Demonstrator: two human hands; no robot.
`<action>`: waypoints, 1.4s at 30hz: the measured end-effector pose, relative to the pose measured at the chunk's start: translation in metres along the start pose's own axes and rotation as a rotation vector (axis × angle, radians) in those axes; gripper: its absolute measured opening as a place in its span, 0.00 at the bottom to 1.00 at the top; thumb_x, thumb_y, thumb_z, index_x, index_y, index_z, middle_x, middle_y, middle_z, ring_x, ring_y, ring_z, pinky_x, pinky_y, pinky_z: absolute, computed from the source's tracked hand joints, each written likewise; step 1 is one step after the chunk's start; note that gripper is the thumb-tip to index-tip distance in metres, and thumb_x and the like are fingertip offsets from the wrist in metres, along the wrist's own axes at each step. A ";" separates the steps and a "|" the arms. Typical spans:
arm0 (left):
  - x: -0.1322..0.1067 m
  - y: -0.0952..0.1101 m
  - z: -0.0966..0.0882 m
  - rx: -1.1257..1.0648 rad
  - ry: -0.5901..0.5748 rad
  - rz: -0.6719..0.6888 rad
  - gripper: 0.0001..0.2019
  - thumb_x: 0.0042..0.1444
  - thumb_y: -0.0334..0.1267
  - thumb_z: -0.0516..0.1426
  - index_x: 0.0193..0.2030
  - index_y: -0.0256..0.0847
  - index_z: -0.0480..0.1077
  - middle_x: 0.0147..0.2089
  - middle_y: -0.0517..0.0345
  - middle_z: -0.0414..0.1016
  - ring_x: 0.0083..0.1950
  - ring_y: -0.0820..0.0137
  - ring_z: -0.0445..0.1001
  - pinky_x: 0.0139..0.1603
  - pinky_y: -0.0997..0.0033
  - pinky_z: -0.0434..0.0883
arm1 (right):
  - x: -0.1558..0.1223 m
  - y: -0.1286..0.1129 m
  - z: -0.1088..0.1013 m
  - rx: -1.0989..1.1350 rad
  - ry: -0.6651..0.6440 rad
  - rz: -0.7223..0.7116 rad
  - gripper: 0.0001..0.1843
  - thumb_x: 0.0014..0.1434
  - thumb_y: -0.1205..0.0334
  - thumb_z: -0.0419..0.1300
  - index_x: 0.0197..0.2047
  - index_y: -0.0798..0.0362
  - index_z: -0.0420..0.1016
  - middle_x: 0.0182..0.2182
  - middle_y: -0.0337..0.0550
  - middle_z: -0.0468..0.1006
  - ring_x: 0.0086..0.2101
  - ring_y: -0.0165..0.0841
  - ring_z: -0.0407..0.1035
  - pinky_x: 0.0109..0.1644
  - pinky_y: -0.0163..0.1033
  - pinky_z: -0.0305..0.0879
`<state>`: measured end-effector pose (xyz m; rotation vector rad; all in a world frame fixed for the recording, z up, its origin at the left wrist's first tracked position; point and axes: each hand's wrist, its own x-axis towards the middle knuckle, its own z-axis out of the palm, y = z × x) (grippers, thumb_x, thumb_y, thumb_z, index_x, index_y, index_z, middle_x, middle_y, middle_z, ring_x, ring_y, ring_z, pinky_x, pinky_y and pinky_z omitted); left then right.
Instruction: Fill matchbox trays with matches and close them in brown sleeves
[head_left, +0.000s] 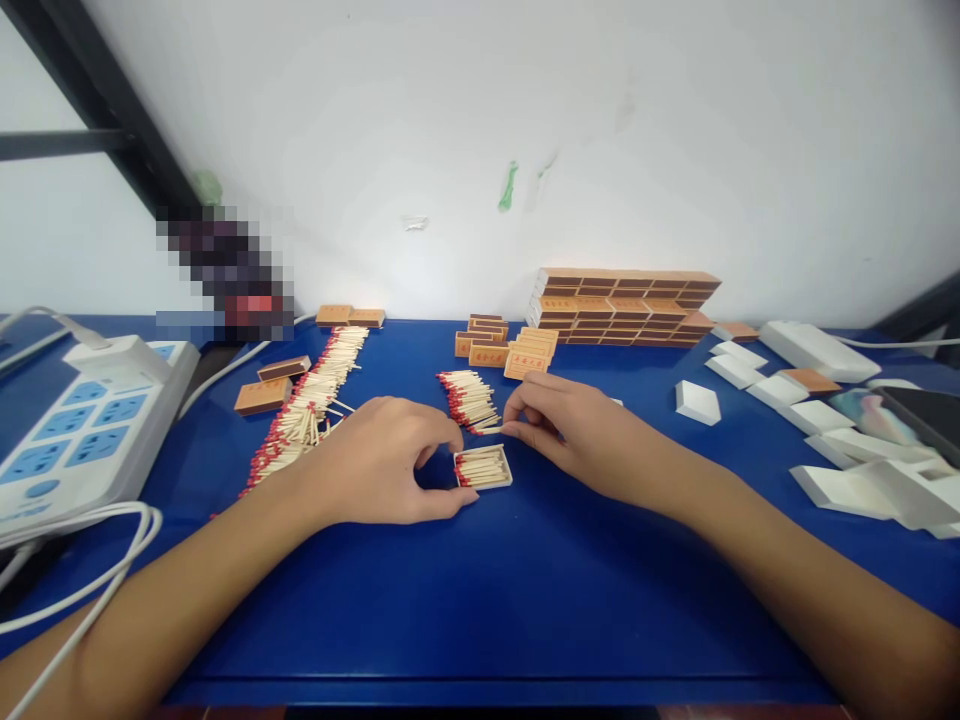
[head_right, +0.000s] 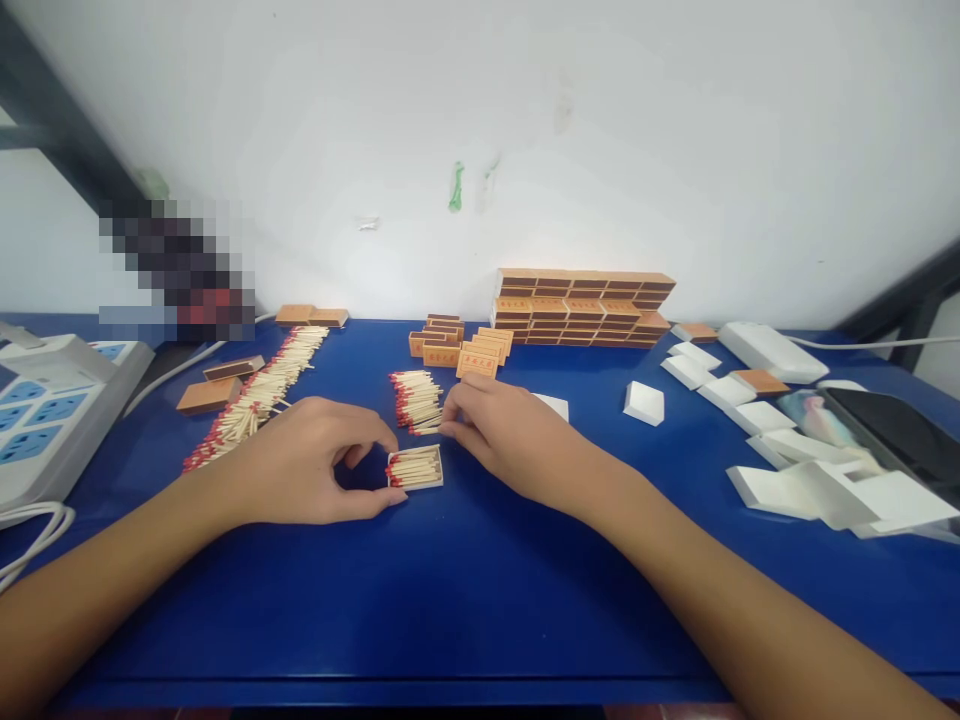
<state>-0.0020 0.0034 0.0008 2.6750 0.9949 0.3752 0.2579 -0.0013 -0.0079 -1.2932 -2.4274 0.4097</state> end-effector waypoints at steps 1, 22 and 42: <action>0.000 0.000 0.000 0.001 -0.002 0.000 0.15 0.57 0.52 0.65 0.40 0.41 0.80 0.29 0.62 0.75 0.27 0.72 0.69 0.29 0.70 0.59 | -0.001 -0.002 -0.002 0.027 -0.006 0.002 0.07 0.72 0.61 0.58 0.41 0.50 0.75 0.35 0.41 0.75 0.33 0.34 0.68 0.36 0.38 0.60; 0.000 0.000 0.000 -0.005 0.000 0.008 0.15 0.59 0.51 0.66 0.43 0.42 0.81 0.29 0.63 0.75 0.28 0.73 0.70 0.30 0.70 0.60 | -0.005 -0.014 0.009 0.112 -0.054 -0.051 0.05 0.69 0.67 0.59 0.39 0.51 0.74 0.36 0.40 0.75 0.33 0.31 0.67 0.35 0.37 0.60; 0.000 -0.001 0.000 -0.029 0.006 0.006 0.14 0.58 0.52 0.65 0.38 0.42 0.79 0.27 0.65 0.73 0.26 0.75 0.67 0.29 0.71 0.57 | -0.009 -0.022 0.006 0.232 -0.069 -0.213 0.14 0.72 0.70 0.57 0.53 0.48 0.81 0.41 0.41 0.73 0.36 0.29 0.69 0.39 0.36 0.65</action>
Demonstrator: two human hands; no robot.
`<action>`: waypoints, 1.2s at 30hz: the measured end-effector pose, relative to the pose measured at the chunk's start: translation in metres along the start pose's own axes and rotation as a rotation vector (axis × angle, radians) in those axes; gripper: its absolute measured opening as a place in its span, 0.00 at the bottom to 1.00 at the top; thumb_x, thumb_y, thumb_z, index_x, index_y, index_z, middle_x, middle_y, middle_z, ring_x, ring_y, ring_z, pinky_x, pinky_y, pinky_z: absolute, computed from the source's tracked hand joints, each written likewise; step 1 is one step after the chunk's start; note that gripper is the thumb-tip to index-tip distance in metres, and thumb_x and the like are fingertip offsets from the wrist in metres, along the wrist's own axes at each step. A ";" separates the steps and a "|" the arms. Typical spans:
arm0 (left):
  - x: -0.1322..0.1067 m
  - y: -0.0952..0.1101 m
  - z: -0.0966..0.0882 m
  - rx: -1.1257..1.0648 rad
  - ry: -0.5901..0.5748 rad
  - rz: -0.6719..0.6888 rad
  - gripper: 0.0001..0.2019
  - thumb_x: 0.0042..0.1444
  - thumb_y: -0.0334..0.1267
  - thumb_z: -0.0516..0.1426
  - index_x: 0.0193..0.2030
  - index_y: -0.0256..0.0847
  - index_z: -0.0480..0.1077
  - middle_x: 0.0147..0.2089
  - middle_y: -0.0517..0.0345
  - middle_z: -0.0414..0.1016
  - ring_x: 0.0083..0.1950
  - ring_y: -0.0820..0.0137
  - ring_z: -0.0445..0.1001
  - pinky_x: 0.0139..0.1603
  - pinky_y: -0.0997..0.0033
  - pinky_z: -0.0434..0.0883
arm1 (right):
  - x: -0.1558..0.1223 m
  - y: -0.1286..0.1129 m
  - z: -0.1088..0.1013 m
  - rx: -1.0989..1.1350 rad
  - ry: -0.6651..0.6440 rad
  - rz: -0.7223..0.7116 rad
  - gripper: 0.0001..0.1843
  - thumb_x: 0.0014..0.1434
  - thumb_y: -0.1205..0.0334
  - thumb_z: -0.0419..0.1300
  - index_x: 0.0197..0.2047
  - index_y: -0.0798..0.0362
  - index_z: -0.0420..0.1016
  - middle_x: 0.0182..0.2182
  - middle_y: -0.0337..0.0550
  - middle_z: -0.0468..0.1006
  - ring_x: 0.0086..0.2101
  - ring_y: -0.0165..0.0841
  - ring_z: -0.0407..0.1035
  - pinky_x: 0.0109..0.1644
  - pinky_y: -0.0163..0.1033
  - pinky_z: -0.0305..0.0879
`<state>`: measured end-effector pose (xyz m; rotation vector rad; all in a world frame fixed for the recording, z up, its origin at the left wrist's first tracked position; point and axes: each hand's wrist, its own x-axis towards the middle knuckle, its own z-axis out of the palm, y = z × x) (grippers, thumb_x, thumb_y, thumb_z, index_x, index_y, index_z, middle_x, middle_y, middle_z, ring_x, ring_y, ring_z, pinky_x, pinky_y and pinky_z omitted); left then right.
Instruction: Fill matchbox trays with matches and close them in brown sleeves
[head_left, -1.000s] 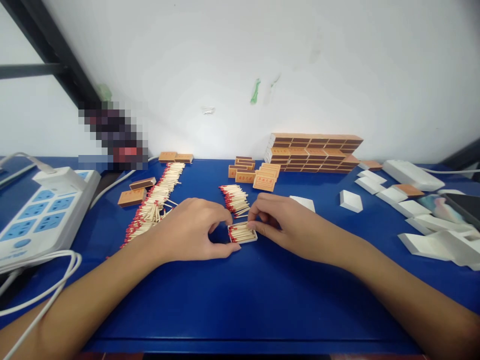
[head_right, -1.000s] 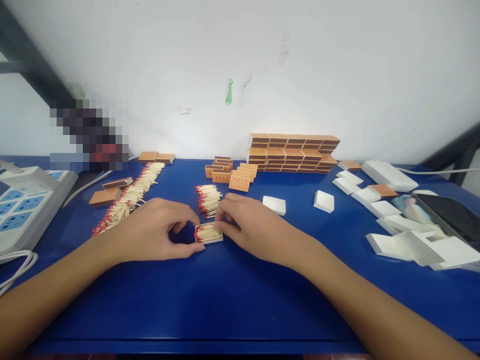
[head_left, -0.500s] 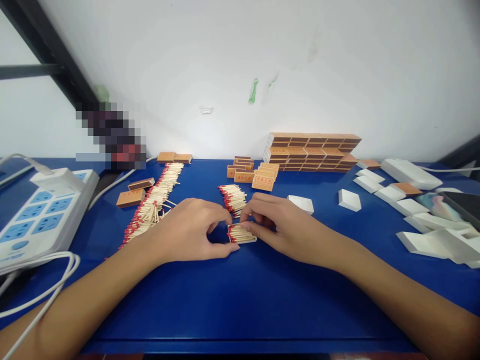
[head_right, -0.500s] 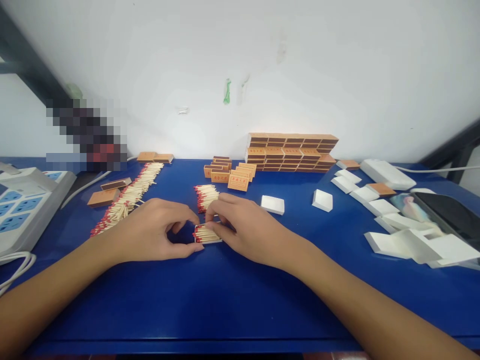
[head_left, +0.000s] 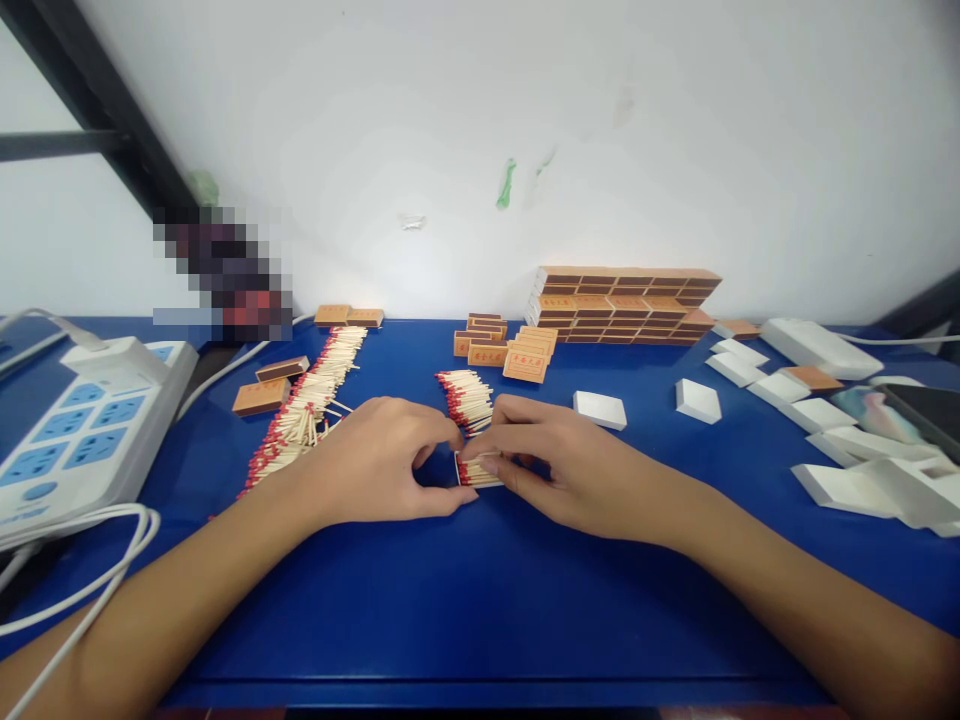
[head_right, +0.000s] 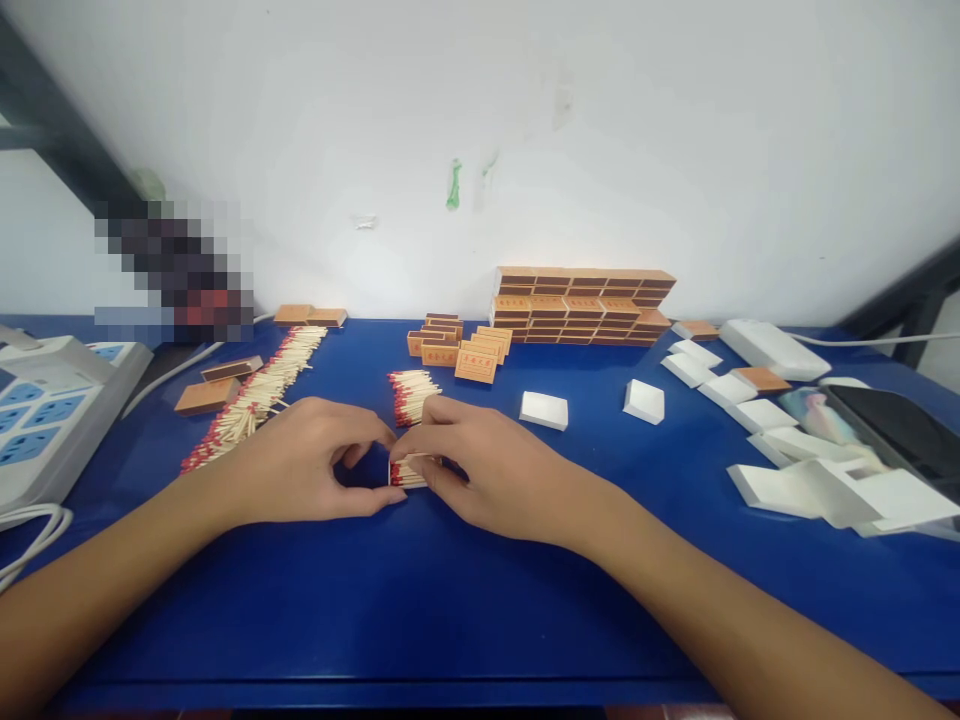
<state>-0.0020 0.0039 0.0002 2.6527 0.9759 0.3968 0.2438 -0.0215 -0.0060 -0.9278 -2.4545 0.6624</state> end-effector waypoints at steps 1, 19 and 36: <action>0.000 0.000 0.000 0.005 0.000 0.000 0.15 0.58 0.52 0.65 0.39 0.42 0.80 0.27 0.65 0.73 0.26 0.74 0.67 0.29 0.71 0.57 | 0.000 0.001 0.000 -0.004 0.005 0.004 0.13 0.71 0.70 0.58 0.51 0.48 0.82 0.41 0.41 0.73 0.36 0.28 0.69 0.39 0.36 0.65; 0.001 -0.001 0.000 0.016 -0.002 0.004 0.15 0.58 0.52 0.66 0.40 0.42 0.81 0.29 0.64 0.75 0.28 0.73 0.70 0.30 0.70 0.58 | 0.001 -0.003 -0.002 -0.025 -0.007 0.101 0.08 0.69 0.61 0.63 0.37 0.51 0.79 0.35 0.38 0.72 0.32 0.27 0.67 0.35 0.36 0.63; 0.000 -0.002 0.000 0.017 -0.003 -0.002 0.16 0.59 0.53 0.65 0.41 0.42 0.81 0.29 0.63 0.75 0.28 0.73 0.70 0.29 0.70 0.58 | 0.001 0.000 -0.004 -0.099 0.007 0.138 0.08 0.70 0.60 0.61 0.37 0.51 0.78 0.34 0.37 0.72 0.31 0.28 0.65 0.34 0.36 0.60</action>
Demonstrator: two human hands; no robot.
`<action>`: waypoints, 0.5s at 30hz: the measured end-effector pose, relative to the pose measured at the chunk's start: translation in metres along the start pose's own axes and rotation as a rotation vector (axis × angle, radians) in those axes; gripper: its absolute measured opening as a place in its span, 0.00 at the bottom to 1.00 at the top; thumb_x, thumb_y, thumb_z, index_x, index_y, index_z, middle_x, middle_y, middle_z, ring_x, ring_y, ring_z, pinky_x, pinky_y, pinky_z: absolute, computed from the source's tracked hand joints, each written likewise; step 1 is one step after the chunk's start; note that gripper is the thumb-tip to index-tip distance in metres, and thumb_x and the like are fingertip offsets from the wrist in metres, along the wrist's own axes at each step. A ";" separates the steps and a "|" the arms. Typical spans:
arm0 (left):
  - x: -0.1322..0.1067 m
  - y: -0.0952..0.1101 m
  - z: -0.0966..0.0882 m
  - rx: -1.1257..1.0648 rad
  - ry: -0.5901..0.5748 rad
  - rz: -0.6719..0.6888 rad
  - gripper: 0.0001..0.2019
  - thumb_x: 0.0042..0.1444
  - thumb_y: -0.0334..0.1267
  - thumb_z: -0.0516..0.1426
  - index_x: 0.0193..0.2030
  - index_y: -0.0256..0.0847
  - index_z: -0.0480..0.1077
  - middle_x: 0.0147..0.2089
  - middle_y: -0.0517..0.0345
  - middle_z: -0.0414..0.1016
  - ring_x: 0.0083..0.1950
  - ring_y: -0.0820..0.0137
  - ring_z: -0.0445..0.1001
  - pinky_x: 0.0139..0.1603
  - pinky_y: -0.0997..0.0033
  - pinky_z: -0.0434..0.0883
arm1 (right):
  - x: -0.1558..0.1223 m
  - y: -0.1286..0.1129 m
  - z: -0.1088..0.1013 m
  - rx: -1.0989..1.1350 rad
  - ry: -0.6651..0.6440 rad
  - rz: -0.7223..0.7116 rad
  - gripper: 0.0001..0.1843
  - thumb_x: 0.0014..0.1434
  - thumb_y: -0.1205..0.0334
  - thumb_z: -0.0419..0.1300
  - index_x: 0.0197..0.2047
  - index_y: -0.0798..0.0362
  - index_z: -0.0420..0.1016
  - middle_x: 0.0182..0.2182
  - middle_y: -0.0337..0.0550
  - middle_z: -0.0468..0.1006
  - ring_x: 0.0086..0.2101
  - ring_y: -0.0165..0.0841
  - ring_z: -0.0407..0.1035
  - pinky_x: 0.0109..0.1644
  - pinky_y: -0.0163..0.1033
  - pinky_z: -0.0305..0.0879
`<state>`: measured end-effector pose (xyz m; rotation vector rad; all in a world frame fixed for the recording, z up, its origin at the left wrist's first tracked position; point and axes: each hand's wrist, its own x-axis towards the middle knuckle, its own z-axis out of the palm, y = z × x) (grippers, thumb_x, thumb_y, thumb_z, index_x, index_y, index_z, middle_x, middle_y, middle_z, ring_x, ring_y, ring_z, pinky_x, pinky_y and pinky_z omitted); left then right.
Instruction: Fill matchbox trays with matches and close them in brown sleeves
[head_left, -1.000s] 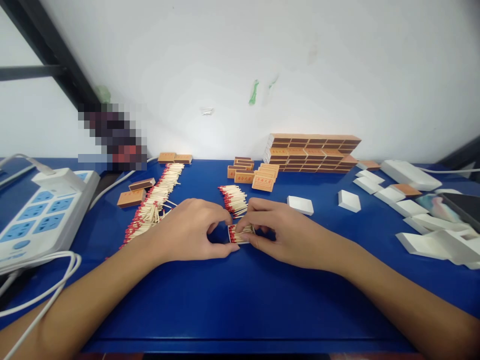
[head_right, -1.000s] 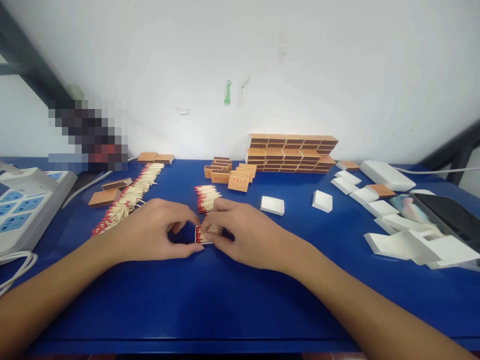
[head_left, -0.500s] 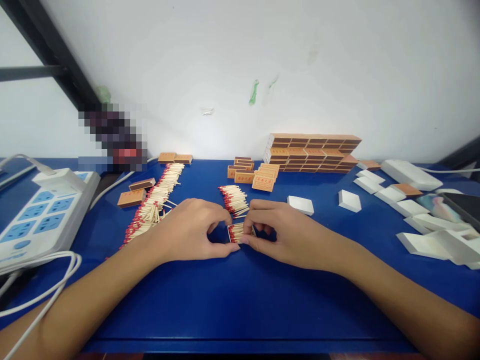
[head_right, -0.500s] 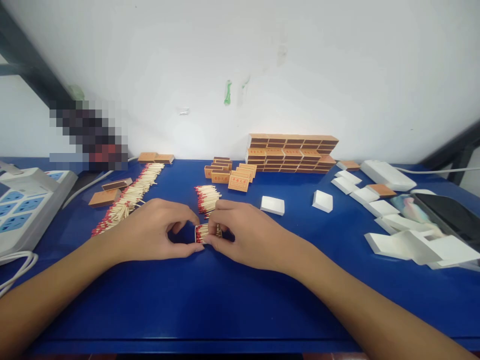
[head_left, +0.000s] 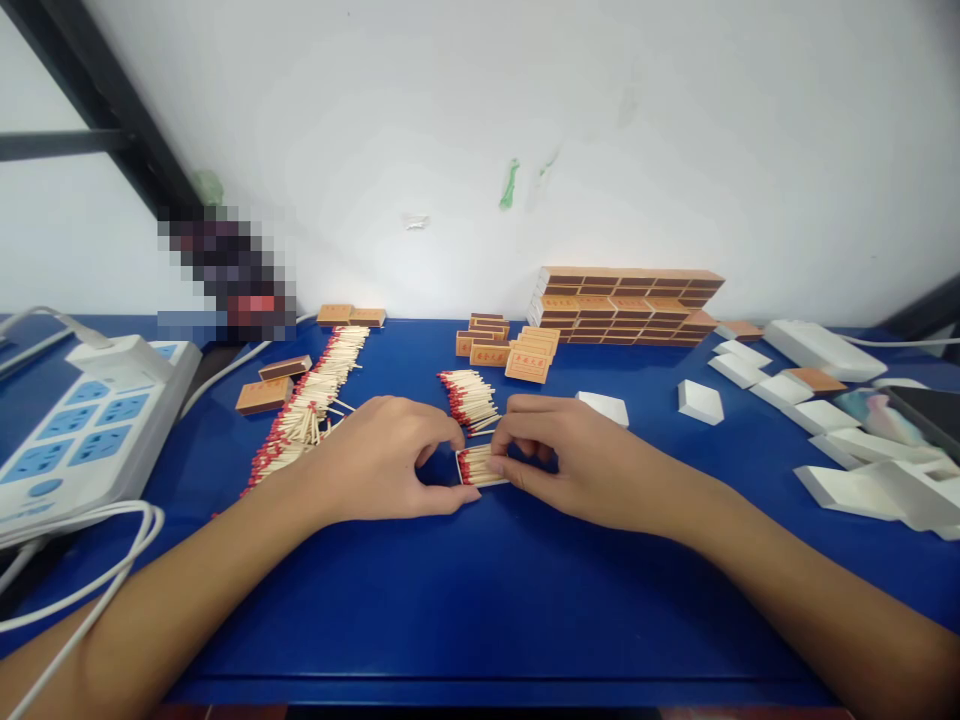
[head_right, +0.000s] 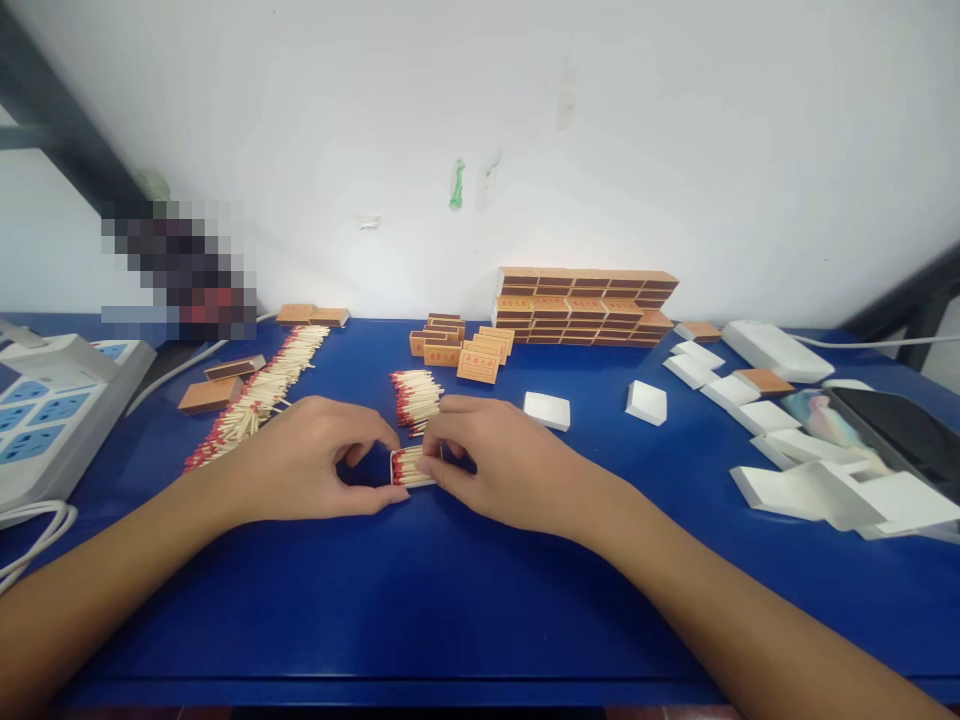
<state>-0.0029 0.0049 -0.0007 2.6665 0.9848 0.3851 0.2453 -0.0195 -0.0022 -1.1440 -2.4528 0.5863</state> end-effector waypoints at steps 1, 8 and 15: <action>0.000 0.000 0.000 0.001 0.000 0.000 0.16 0.59 0.53 0.65 0.41 0.42 0.81 0.29 0.63 0.75 0.28 0.73 0.70 0.29 0.70 0.58 | 0.000 0.000 0.000 0.000 -0.009 0.003 0.08 0.70 0.60 0.62 0.37 0.51 0.77 0.34 0.37 0.72 0.31 0.28 0.65 0.34 0.36 0.59; 0.000 0.000 0.000 0.006 0.005 0.006 0.16 0.58 0.52 0.66 0.41 0.42 0.81 0.29 0.63 0.75 0.28 0.73 0.70 0.29 0.70 0.59 | 0.001 0.000 -0.002 -0.013 0.009 -0.010 0.06 0.70 0.62 0.61 0.38 0.51 0.77 0.33 0.38 0.73 0.32 0.29 0.65 0.35 0.37 0.59; 0.000 0.000 0.000 0.005 0.006 0.011 0.16 0.59 0.53 0.65 0.41 0.42 0.81 0.28 0.63 0.75 0.28 0.73 0.70 0.29 0.70 0.59 | -0.001 0.000 -0.002 0.004 -0.028 0.014 0.10 0.70 0.59 0.62 0.35 0.51 0.76 0.33 0.39 0.73 0.31 0.30 0.65 0.34 0.37 0.58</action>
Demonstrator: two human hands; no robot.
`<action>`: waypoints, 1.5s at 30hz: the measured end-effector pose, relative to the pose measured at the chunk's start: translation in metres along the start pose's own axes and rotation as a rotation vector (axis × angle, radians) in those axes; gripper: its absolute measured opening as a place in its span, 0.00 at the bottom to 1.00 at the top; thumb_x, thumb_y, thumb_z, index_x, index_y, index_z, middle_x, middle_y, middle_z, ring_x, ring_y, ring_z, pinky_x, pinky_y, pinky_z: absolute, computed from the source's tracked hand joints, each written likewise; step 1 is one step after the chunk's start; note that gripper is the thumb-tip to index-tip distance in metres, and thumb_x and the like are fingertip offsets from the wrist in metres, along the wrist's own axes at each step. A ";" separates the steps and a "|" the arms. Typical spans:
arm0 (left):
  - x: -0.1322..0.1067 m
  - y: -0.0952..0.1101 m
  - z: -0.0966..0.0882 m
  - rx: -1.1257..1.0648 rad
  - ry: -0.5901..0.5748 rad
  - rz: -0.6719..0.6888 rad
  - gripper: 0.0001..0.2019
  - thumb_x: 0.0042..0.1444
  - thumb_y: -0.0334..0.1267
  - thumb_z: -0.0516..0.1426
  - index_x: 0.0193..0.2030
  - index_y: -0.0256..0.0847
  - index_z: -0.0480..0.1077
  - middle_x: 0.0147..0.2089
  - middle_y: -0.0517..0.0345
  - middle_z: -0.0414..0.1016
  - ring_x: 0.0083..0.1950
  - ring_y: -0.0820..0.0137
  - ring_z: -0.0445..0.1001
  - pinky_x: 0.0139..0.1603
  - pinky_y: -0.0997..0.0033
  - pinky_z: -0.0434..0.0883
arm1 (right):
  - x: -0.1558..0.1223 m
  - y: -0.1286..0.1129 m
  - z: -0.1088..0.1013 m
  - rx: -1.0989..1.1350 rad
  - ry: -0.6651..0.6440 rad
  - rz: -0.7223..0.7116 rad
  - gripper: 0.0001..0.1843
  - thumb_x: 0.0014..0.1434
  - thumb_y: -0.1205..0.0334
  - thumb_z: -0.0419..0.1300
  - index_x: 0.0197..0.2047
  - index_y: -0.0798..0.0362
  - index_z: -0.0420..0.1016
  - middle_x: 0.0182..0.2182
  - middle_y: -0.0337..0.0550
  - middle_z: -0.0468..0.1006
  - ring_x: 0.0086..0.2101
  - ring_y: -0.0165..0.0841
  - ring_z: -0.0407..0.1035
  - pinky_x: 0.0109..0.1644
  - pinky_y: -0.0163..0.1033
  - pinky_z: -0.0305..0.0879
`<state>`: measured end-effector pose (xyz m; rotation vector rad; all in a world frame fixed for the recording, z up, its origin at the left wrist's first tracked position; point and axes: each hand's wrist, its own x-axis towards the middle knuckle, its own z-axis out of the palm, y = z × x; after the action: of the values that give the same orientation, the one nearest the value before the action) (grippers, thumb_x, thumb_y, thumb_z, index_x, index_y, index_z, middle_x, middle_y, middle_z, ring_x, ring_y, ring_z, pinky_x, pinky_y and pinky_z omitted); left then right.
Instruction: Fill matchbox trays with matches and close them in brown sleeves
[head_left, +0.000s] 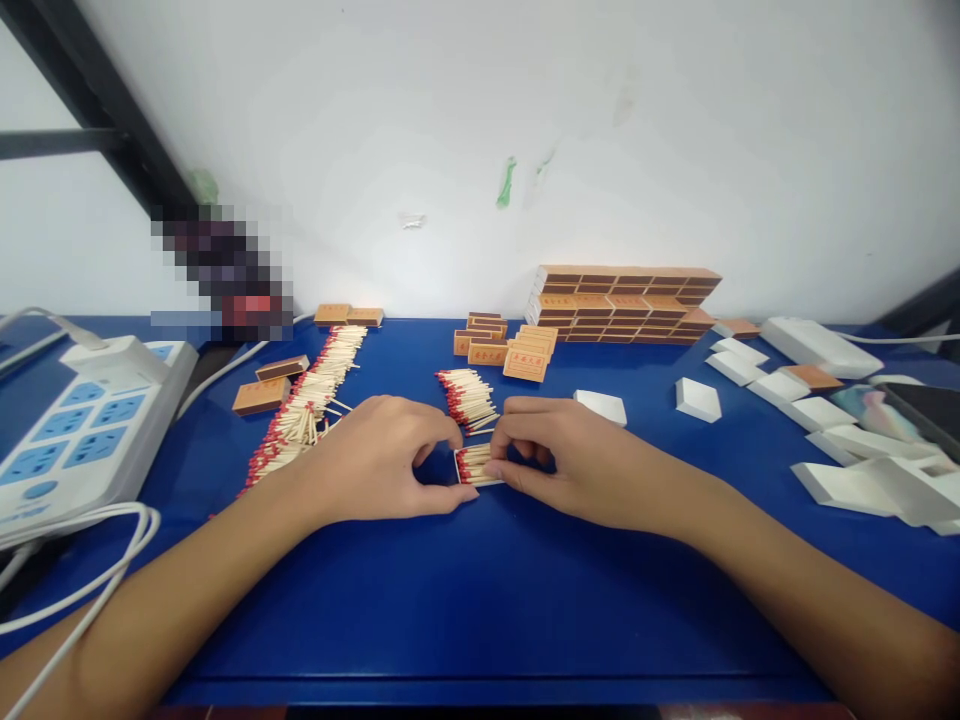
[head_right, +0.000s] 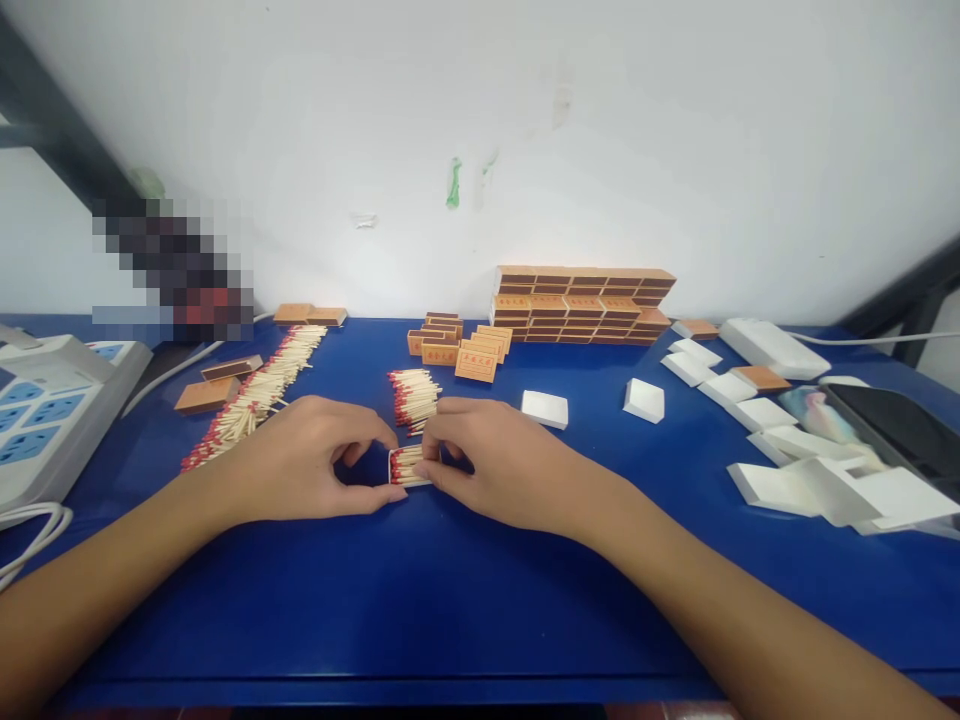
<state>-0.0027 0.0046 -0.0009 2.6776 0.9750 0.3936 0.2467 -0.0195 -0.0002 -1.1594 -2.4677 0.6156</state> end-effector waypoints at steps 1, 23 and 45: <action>0.000 0.000 0.000 0.000 -0.003 -0.002 0.16 0.59 0.53 0.65 0.41 0.42 0.81 0.29 0.63 0.75 0.28 0.73 0.70 0.29 0.69 0.59 | 0.000 0.000 0.000 -0.001 0.000 0.003 0.10 0.70 0.58 0.62 0.35 0.51 0.75 0.33 0.39 0.73 0.31 0.29 0.65 0.34 0.37 0.58; 0.001 0.001 -0.001 0.004 -0.004 0.000 0.15 0.59 0.52 0.65 0.41 0.42 0.81 0.28 0.62 0.75 0.27 0.72 0.70 0.29 0.71 0.60 | 0.001 -0.002 0.002 0.050 -0.027 0.027 0.08 0.71 0.57 0.60 0.40 0.50 0.73 0.30 0.36 0.72 0.29 0.29 0.64 0.33 0.37 0.56; 0.000 0.001 -0.001 0.002 -0.003 -0.002 0.15 0.58 0.52 0.66 0.41 0.42 0.81 0.28 0.63 0.75 0.28 0.72 0.70 0.29 0.70 0.59 | 0.003 0.003 0.006 -0.026 0.055 -0.006 0.07 0.71 0.58 0.61 0.41 0.51 0.76 0.32 0.39 0.73 0.30 0.30 0.65 0.34 0.37 0.57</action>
<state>-0.0023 0.0043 0.0002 2.6775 0.9778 0.3877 0.2443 -0.0167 -0.0065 -1.1620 -2.4392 0.5438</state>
